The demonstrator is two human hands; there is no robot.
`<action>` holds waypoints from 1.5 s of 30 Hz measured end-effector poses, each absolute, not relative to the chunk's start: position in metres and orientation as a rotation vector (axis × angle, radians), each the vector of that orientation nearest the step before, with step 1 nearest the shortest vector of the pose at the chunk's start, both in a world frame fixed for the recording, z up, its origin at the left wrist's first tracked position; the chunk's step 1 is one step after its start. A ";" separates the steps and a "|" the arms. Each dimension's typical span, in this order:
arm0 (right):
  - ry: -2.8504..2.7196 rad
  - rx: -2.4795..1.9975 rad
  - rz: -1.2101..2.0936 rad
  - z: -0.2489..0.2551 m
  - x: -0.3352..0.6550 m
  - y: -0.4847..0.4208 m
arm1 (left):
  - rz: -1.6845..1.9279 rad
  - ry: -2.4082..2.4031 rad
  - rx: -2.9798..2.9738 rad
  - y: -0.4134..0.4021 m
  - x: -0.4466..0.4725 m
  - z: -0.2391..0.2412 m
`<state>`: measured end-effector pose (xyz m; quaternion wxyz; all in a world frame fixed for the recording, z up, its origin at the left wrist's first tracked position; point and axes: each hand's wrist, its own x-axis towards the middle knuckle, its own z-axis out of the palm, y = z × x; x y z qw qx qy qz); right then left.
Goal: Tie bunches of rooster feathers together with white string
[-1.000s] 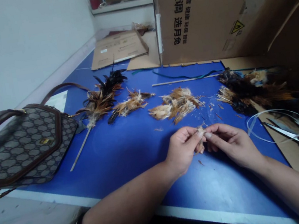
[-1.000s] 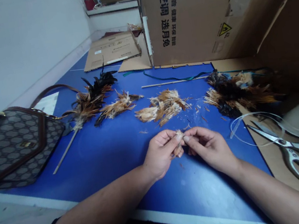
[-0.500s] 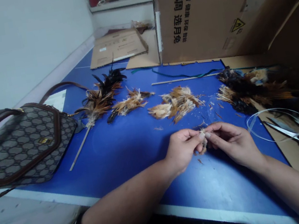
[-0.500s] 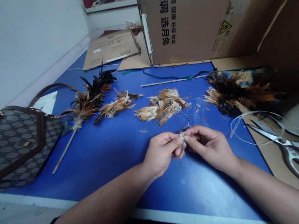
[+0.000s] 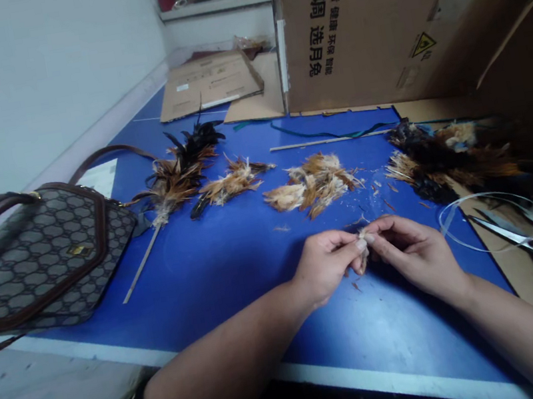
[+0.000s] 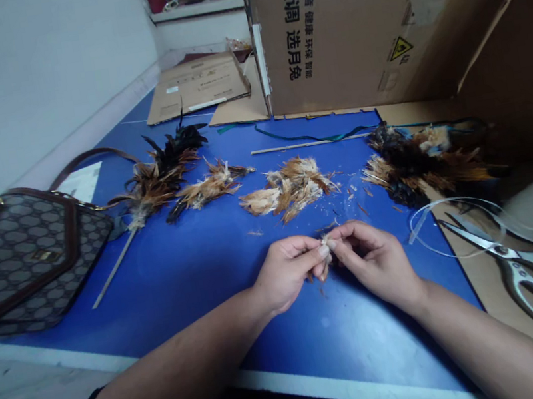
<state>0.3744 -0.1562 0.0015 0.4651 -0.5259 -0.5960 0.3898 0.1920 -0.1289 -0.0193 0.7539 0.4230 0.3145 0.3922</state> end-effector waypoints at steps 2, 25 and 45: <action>-1.474 -1.271 0.909 0.001 0.377 -0.155 | 0.850 0.692 0.926 -0.128 0.191 -0.019; -1.689 -1.132 0.664 0.007 0.380 -0.156 | 0.830 0.814 1.192 -0.129 0.187 -0.013; -1.950 -0.930 0.515 -0.005 0.384 -0.160 | 1.073 0.898 1.525 -0.128 0.185 -0.011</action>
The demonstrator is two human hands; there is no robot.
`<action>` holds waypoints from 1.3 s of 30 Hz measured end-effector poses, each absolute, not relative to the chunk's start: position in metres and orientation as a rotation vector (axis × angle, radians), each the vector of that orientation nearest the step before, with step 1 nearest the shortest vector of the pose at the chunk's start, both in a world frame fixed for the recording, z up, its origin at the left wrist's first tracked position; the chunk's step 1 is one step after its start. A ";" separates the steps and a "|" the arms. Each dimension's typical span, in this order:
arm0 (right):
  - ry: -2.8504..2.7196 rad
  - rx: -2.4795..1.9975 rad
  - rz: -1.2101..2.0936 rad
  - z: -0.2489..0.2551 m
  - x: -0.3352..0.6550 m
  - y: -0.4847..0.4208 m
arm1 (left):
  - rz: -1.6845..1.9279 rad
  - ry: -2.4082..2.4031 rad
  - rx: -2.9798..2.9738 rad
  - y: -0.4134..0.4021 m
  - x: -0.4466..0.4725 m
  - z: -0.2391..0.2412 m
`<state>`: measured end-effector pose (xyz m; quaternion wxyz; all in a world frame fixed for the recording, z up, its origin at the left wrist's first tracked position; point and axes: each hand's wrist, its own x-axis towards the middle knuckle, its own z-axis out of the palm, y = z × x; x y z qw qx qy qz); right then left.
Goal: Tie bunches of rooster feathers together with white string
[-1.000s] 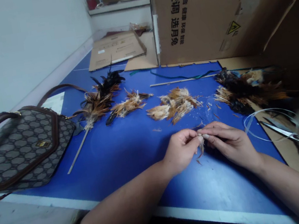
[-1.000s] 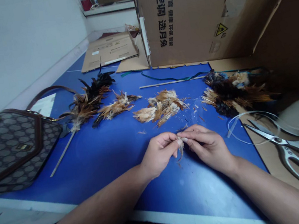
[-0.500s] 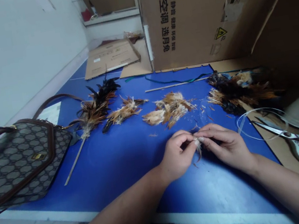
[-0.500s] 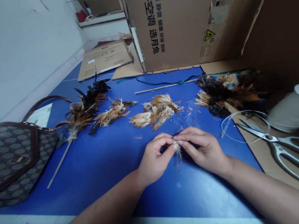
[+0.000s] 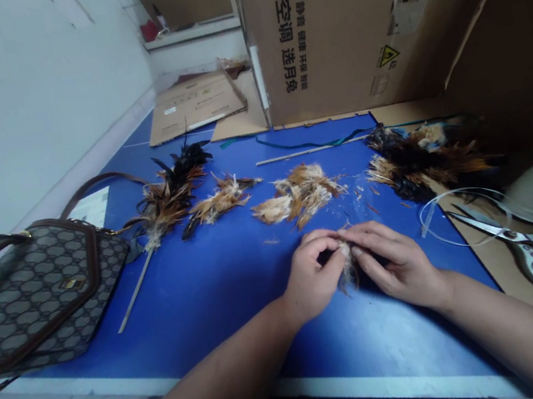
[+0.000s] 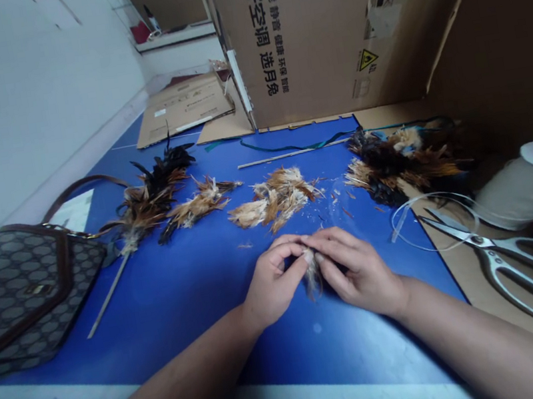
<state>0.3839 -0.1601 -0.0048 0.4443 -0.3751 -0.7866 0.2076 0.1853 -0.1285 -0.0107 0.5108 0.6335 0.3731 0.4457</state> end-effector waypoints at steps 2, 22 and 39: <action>-1.980 -0.900 0.455 -0.006 0.386 -0.159 | 1.073 0.887 1.524 -0.128 0.185 -0.012; -1.857 -0.987 0.511 0.000 0.380 -0.160 | 1.150 0.891 1.465 -0.127 0.186 -0.014; -1.158 -0.739 1.783 -0.005 0.378 -0.161 | 0.932 0.572 1.322 -0.125 0.182 -0.012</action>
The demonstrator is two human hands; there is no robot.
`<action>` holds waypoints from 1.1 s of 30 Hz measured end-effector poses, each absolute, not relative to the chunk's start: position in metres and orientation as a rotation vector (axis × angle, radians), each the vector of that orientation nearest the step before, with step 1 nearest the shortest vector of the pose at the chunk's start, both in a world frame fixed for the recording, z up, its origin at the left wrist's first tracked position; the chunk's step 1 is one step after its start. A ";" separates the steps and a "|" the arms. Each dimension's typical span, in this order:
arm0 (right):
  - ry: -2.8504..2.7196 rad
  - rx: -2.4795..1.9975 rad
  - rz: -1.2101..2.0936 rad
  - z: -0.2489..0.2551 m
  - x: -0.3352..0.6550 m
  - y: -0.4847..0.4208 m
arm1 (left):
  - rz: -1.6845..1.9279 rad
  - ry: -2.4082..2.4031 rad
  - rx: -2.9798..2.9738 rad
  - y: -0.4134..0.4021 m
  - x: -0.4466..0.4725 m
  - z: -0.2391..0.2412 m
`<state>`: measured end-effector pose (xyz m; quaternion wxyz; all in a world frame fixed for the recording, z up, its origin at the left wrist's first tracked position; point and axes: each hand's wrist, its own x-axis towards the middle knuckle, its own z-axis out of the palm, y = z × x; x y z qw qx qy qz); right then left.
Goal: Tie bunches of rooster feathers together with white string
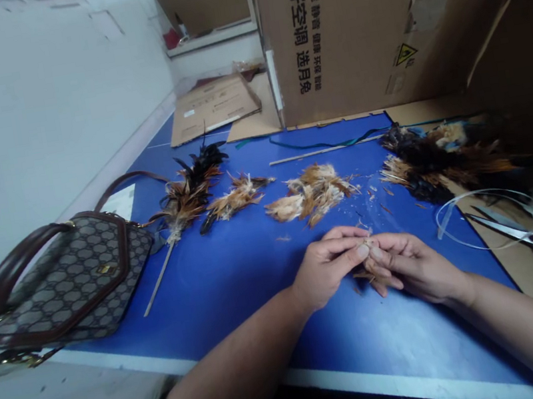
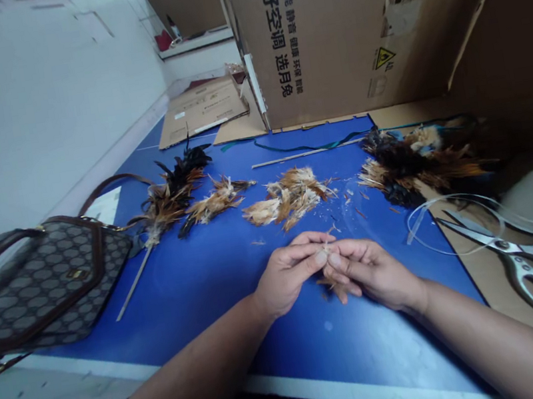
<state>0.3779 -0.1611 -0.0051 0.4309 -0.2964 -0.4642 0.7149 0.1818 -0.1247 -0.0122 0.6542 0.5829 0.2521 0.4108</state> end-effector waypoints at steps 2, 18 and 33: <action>-1.128 -0.723 1.827 -0.005 0.379 -0.160 | 0.884 0.557 1.345 -0.123 0.181 -0.010; -1.320 -0.895 1.747 -0.006 0.385 -0.160 | 1.168 0.669 0.994 -0.118 0.184 -0.009; -1.823 -1.189 0.701 0.010 0.390 -0.112 | 0.853 0.410 1.076 -0.113 0.167 0.007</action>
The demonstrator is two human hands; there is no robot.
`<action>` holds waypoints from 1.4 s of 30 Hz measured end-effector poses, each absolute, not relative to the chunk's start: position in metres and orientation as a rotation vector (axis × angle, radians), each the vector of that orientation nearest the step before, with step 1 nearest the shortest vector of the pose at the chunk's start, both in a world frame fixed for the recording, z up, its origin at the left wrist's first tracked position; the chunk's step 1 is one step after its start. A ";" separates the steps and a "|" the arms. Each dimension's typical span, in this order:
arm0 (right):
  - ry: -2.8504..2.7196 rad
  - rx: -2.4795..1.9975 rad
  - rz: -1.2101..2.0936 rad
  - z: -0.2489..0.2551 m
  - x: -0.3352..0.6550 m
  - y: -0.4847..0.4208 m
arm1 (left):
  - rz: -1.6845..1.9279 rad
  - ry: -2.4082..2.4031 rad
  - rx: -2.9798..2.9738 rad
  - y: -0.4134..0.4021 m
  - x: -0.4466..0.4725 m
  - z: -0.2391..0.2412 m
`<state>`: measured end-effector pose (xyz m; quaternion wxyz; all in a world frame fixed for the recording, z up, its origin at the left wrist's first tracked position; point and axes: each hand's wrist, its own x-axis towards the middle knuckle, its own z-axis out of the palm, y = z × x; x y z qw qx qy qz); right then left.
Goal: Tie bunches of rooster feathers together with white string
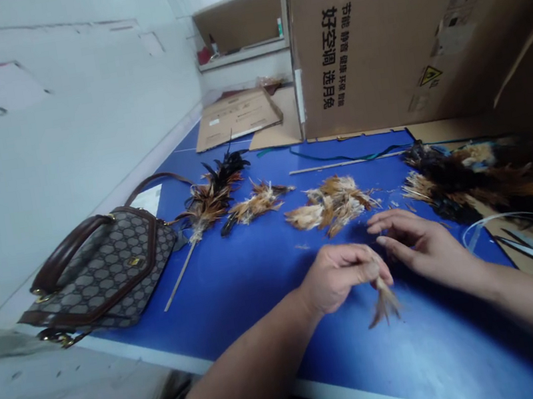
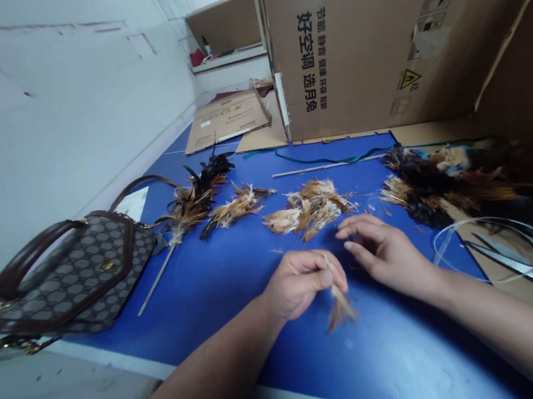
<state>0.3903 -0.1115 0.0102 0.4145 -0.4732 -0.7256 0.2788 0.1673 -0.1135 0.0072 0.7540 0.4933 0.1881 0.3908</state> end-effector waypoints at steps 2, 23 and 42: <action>-1.937 -1.159 0.548 0.011 0.387 -0.097 | 0.736 0.362 1.079 -0.119 0.169 0.004; -2.133 -1.135 0.285 0.008 0.339 -0.027 | 0.528 0.255 1.062 -0.113 0.170 -0.006; -2.496 -1.222 0.281 -0.010 0.355 -0.051 | 0.461 0.262 1.067 -0.114 0.170 -0.010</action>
